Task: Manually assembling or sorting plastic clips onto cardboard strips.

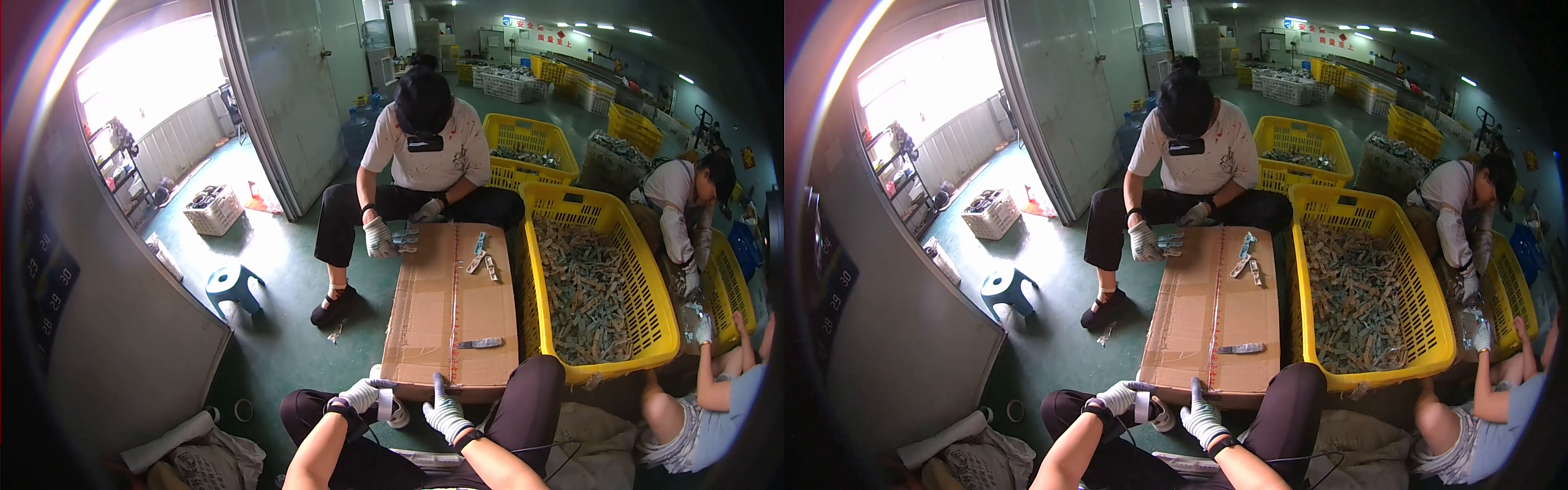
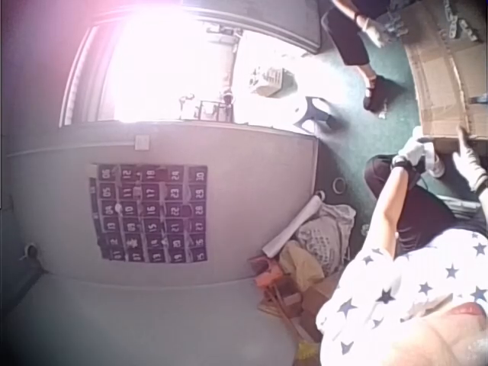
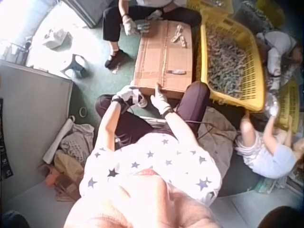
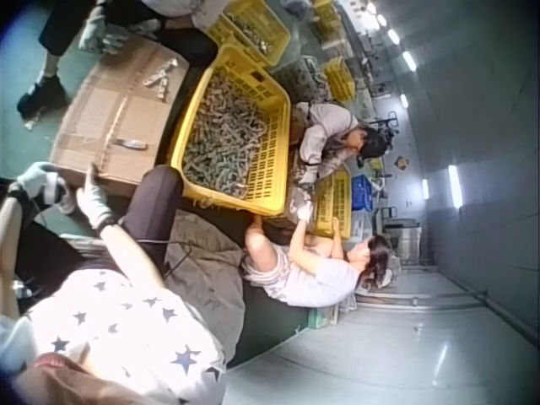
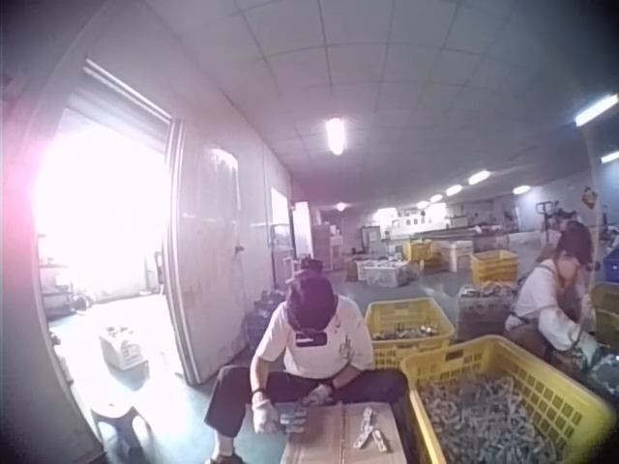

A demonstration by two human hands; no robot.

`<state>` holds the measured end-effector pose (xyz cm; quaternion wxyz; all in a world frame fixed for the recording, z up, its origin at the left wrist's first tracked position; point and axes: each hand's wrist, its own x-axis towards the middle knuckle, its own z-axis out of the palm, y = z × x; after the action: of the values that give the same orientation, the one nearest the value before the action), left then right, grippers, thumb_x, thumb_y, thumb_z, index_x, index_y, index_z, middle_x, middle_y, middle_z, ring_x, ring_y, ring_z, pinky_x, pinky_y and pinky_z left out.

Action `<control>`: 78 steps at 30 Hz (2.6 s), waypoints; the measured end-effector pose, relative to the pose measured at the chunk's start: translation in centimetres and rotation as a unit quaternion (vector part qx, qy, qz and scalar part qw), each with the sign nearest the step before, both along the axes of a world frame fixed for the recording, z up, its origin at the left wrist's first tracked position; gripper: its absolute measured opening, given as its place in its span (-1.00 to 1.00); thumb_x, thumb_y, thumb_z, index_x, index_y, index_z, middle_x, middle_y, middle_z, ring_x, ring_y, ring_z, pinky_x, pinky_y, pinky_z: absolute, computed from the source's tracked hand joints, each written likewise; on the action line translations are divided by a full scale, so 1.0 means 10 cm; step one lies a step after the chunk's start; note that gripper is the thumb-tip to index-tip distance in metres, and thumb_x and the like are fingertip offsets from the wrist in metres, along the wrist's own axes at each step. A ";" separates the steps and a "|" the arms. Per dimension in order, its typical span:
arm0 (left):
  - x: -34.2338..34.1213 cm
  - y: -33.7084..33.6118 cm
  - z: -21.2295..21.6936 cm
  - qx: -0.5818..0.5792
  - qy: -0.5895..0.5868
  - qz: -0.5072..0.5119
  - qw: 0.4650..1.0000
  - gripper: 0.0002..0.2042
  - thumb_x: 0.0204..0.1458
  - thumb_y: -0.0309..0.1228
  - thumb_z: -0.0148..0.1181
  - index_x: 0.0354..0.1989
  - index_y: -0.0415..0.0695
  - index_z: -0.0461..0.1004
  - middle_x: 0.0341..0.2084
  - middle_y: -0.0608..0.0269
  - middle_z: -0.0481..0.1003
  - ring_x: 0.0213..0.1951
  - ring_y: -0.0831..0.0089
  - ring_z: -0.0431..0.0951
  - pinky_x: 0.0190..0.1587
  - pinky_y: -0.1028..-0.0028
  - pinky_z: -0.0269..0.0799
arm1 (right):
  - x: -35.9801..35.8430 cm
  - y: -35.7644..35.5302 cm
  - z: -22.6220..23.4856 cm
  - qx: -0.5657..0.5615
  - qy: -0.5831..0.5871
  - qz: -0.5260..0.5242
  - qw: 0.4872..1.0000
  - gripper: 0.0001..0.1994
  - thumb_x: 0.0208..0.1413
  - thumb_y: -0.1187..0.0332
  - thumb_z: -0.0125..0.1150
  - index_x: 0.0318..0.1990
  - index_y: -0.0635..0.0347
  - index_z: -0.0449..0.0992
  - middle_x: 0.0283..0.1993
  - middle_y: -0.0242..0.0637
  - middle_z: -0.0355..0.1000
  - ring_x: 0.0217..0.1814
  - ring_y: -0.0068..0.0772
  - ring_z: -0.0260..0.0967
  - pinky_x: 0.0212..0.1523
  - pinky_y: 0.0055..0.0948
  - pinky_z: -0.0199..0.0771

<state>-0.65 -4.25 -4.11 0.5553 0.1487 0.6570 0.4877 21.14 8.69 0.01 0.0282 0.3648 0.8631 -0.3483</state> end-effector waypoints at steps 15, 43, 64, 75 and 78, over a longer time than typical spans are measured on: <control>0.00 0.04 0.00 0.017 0.034 -0.046 0.998 -0.50 -0.07 -0.87 -0.23 -0.05 -0.21 0.54 -0.34 0.29 0.57 -0.37 0.49 0.54 -0.29 0.51 0.49 | 0.00 0.11 -0.16 0.006 -0.031 -0.012 0.999 -0.09 0.02 0.19 0.16 0.42 -0.07 -0.33 -0.25 0.18 0.47 -0.22 0.19 0.47 -0.10 0.00 0.45; 0.06 0.09 0.01 -0.022 0.056 -0.020 0.998 -0.63 0.05 -0.74 -0.11 -0.19 -0.10 0.62 -0.35 0.41 0.57 -0.32 0.57 0.47 -0.21 0.50 0.43 | 0.08 -0.11 -0.23 -0.305 0.203 -0.080 0.927 -0.08 0.10 0.34 0.21 0.44 0.04 -0.39 -0.41 -0.25 0.46 -0.40 -0.44 0.41 -0.25 -0.37 0.44; 0.04 -0.01 0.07 0.024 0.037 -0.022 0.999 -0.70 0.04 -0.75 0.05 -0.10 -0.20 0.56 -0.34 0.27 0.58 -0.34 0.52 0.55 -0.22 0.50 0.52 | 0.14 -0.17 -0.47 -0.110 0.163 -0.029 0.980 -0.14 0.09 0.36 0.17 0.44 -0.26 -0.27 -0.28 -0.13 0.48 -0.30 -0.10 0.45 -0.12 -0.14 0.44; 0.01 -0.01 0.04 0.023 0.023 -0.023 0.999 -0.72 0.09 -0.75 -0.02 -0.11 -0.26 0.54 -0.28 0.22 0.57 -0.30 0.46 0.56 -0.19 0.49 0.52 | 0.14 -0.18 -0.48 -0.110 0.175 -0.026 0.978 -0.14 0.09 0.39 0.16 0.44 -0.25 -0.26 -0.30 -0.15 0.47 -0.32 -0.15 0.44 -0.14 -0.17 0.44; 0.05 0.02 0.09 0.020 -0.020 -0.003 1.000 -0.73 0.08 -0.74 -0.01 -0.11 -0.26 0.54 -0.28 0.21 0.57 -0.29 0.45 0.56 -0.19 0.48 0.52 | 0.16 -0.17 -0.50 -0.114 0.178 -0.031 0.977 -0.14 0.09 0.39 0.17 0.44 -0.25 -0.26 -0.31 -0.15 0.47 -0.33 -0.16 0.44 -0.15 -0.17 0.43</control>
<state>-0.11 -4.07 -3.23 0.5671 0.1519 0.6355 0.5015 22.73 7.00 -4.99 -0.0958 0.3176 0.7973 -0.5042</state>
